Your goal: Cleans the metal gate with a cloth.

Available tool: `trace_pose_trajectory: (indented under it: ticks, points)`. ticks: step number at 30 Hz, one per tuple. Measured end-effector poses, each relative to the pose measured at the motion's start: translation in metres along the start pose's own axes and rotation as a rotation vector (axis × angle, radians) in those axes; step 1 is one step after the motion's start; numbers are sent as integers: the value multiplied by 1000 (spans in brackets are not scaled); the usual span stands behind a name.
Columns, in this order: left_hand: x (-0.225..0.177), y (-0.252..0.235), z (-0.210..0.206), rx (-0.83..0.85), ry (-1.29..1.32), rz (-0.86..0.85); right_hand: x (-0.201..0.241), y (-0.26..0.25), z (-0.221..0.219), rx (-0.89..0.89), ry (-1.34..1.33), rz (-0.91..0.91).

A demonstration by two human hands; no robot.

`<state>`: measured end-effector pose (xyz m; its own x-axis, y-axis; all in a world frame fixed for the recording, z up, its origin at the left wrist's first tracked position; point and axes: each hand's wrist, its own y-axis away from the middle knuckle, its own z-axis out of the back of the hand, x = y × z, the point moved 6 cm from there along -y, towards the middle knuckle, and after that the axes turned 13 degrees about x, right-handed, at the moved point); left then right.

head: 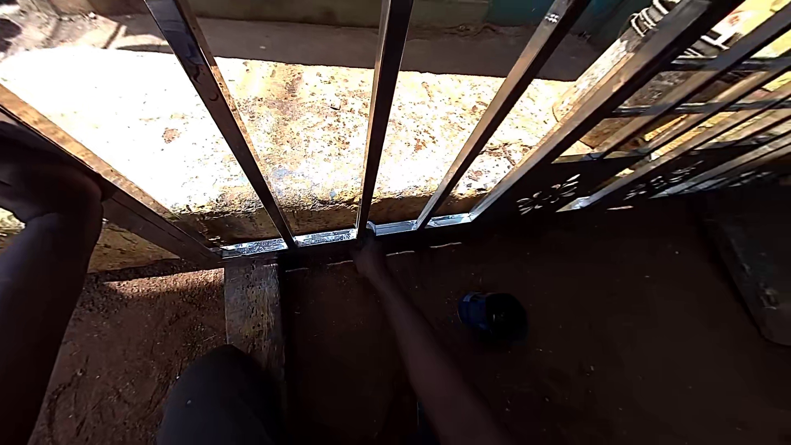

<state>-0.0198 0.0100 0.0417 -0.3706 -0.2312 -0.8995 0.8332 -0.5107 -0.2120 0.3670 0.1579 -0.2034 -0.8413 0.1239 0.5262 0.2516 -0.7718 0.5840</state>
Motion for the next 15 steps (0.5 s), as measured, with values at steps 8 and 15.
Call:
trace_pose_trajectory:
  ticks: [8,15]
  points:
    - [-11,5,-6,109,82,-97,-85,0,88,-204,-267,94]
    - [8,-5,-8,36,225,-21,-127,18,141,-560,-809,120]
